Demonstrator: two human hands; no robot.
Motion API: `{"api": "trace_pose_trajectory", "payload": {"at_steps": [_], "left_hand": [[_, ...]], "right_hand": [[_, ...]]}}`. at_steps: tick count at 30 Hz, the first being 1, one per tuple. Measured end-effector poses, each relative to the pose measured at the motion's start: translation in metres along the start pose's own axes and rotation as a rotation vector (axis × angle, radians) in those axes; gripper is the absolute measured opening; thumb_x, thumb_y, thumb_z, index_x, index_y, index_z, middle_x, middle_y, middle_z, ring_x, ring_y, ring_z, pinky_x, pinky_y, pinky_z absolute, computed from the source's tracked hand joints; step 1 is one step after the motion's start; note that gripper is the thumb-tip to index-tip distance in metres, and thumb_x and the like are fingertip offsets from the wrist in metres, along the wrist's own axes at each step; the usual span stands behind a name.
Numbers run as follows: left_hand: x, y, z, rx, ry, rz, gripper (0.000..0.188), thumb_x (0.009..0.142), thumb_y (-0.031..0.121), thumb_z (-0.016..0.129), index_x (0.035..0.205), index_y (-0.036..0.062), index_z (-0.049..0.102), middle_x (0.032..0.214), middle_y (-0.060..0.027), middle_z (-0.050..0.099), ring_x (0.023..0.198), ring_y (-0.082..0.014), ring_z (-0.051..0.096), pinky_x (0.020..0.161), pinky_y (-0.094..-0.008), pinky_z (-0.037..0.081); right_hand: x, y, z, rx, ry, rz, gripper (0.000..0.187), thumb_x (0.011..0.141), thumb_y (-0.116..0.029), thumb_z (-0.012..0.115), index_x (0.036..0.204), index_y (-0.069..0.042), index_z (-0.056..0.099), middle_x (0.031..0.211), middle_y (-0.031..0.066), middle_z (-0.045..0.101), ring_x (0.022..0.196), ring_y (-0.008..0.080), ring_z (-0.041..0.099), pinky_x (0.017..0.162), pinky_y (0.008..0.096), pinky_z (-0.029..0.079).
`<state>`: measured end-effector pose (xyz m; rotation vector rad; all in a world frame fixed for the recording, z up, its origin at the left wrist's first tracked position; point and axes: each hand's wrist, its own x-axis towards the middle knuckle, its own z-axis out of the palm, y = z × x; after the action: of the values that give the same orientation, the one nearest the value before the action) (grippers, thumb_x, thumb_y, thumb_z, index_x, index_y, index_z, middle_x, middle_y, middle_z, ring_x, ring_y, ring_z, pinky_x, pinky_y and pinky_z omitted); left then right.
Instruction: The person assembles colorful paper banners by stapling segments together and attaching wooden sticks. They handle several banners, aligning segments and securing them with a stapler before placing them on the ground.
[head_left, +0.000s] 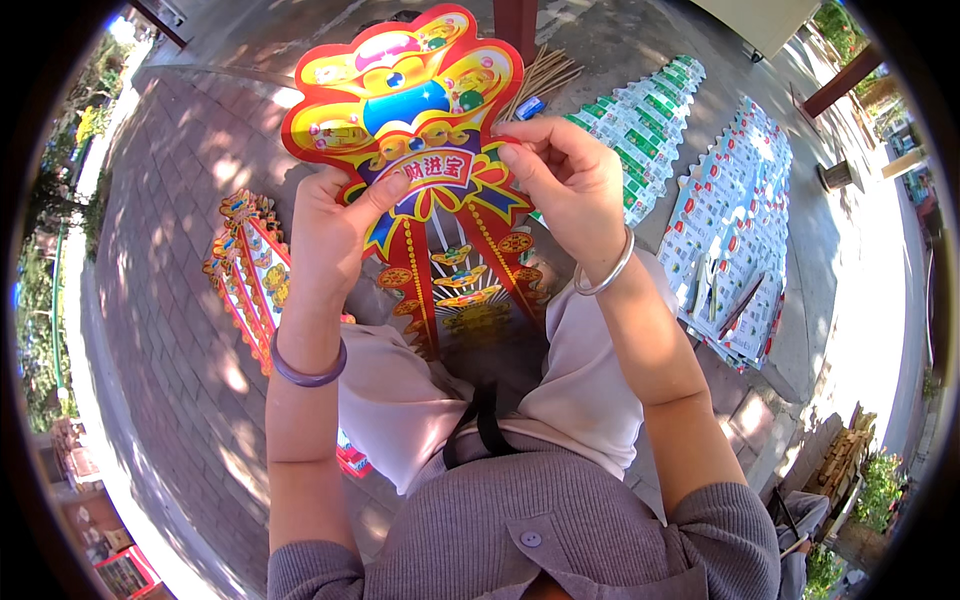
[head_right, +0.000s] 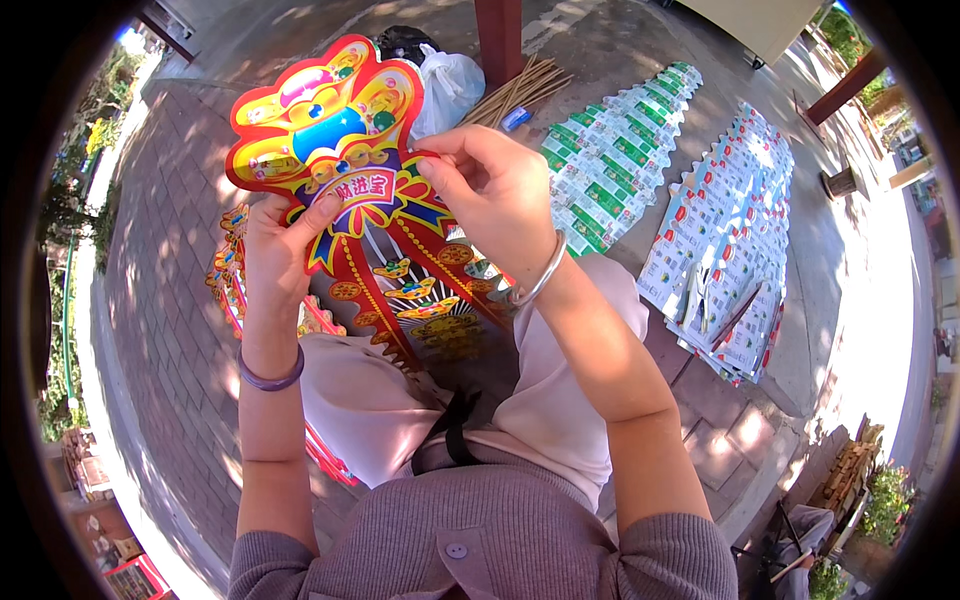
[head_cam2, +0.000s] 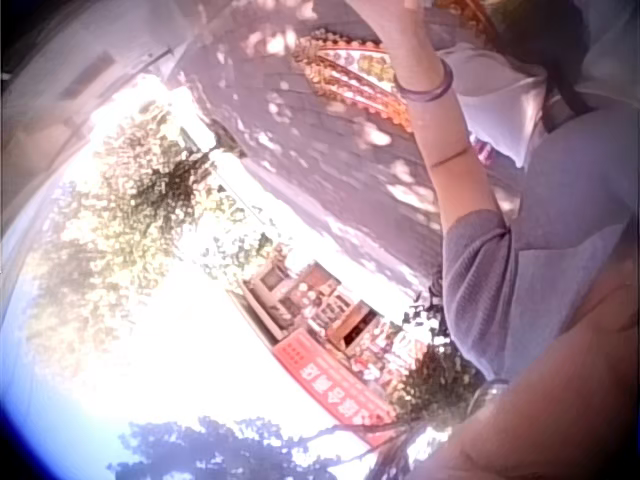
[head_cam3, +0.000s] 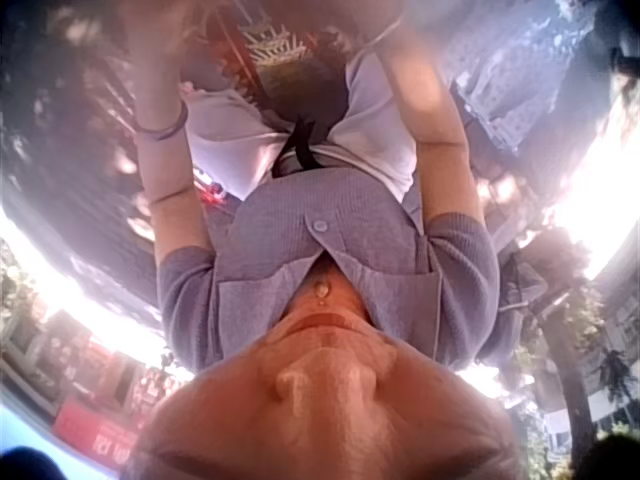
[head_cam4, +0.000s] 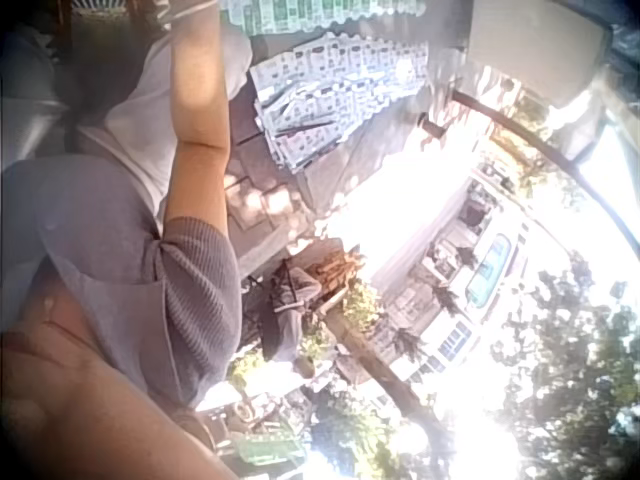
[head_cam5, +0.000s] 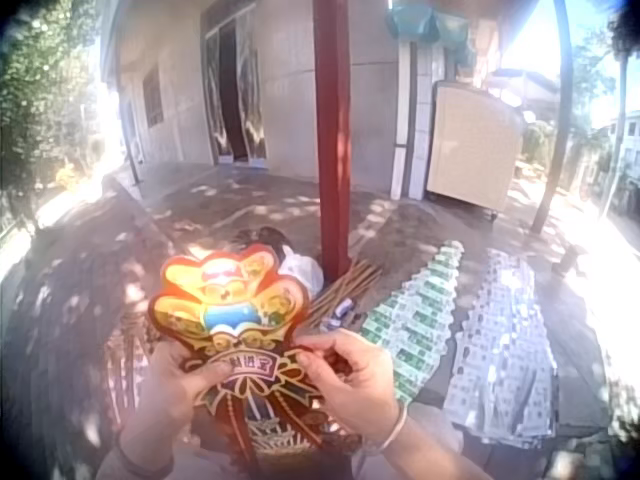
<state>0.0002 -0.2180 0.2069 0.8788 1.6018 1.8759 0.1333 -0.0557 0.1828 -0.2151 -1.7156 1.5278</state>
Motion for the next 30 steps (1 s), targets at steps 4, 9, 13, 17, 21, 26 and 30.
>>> {"api": "trace_pose_trajectory", "payload": {"at_steps": [4, 9, 13, 17, 21, 26, 30], "left_hand": [[0.001, -0.001, -0.001, -0.041, 0.007, -0.028, 0.022, 0.081, 0.005, 0.069, 0.101, -0.0050, 0.065, 0.092, -0.0056, 0.067, 0.080, -0.0085, 0.059, 0.073, -0.0229, 0.047], [0.002, -0.001, -0.002, -0.081, 0.007, -0.046, 0.022, 0.081, 0.004, 0.069, 0.101, -0.0051, 0.064, 0.092, -0.0060, 0.067, 0.080, -0.0089, 0.060, 0.073, -0.0237, 0.047], [0.001, -0.001, -0.002, -0.082, -0.008, -0.034, 0.022, 0.081, 0.004, 0.069, 0.101, -0.0049, 0.064, 0.092, -0.0062, 0.067, 0.081, -0.0091, 0.060, 0.073, -0.0239, 0.048], [0.001, 0.001, -0.003, -0.053, -0.020, -0.055, 0.022, 0.081, 0.004, 0.069, 0.101, -0.0046, 0.065, 0.092, -0.0060, 0.067, 0.082, -0.0089, 0.060, 0.074, -0.0238, 0.047], [0.000, 0.002, -0.003, 0.026, -0.017, -0.058, 0.022, 0.081, 0.006, 0.070, 0.100, -0.0042, 0.065, 0.092, -0.0053, 0.067, 0.081, -0.0083, 0.059, 0.074, -0.0239, 0.046], [0.000, 0.003, -0.001, 0.084, -0.034, -0.035, 0.023, 0.081, 0.007, 0.070, 0.100, -0.0041, 0.065, 0.092, -0.0045, 0.067, 0.081, -0.0078, 0.058, 0.074, -0.0240, 0.045], [0.000, 0.003, 0.002, 0.075, -0.038, -0.027, 0.022, 0.081, 0.008, 0.070, 0.099, -0.0041, 0.065, 0.093, -0.0046, 0.067, 0.082, -0.0080, 0.058, 0.074, -0.0242, 0.045]], "right_hand": [[0.001, 0.000, 0.000, 0.015, -0.010, 0.026, 0.011, 0.082, 0.001, 0.064, 0.093, 0.001, 0.066, 0.079, 0.0036, 0.065, 0.070, 0.0057, 0.059, 0.064, 0.0198, 0.050], [0.002, 0.002, -0.001, 0.051, -0.081, 0.039, 0.019, 0.082, 0.001, 0.065, 0.102, 0.000, 0.064, 0.080, -0.0012, 0.061, 0.071, 0.0026, 0.054, 0.064, 0.0167, 0.046], [0.001, 0.003, -0.002, 0.074, -0.133, 0.025, 0.027, 0.082, 0.003, 0.065, 0.108, 0.001, 0.061, 0.084, -0.0015, 0.060, 0.074, 0.0026, 0.055, 0.068, 0.0164, 0.046], [0.000, 0.002, 0.002, 0.164, -0.073, 0.048, 0.024, 0.080, 0.003, 0.067, 0.103, 0.001, 0.061, 0.077, -0.0034, 0.055, 0.069, 0.0017, 0.050, 0.061, 0.0157, 0.043], [0.002, -0.002, 0.003, 0.171, -0.016, -0.012, 0.023, 0.083, 0.003, 0.064, 0.105, 0.001, 0.058, 0.083, -0.0001, 0.062, 0.074, 0.0039, 0.055, 0.065, 0.0165, 0.045], [0.014, -0.006, 0.001, 0.120, 0.079, -0.066, 0.019, 0.081, -0.005, 0.068, 0.097, 0.002, 0.060, 0.077, 0.0002, 0.061, 0.065, 0.0020, 0.054, 0.057, 0.0184, 0.046], [0.026, -0.005, -0.002, -0.005, 0.075, -0.100, 0.019, 0.081, -0.008, 0.070, 0.094, 0.002, 0.061, 0.076, 0.0011, 0.061, 0.064, 0.0030, 0.055, 0.057, 0.0183, 0.046]]}}
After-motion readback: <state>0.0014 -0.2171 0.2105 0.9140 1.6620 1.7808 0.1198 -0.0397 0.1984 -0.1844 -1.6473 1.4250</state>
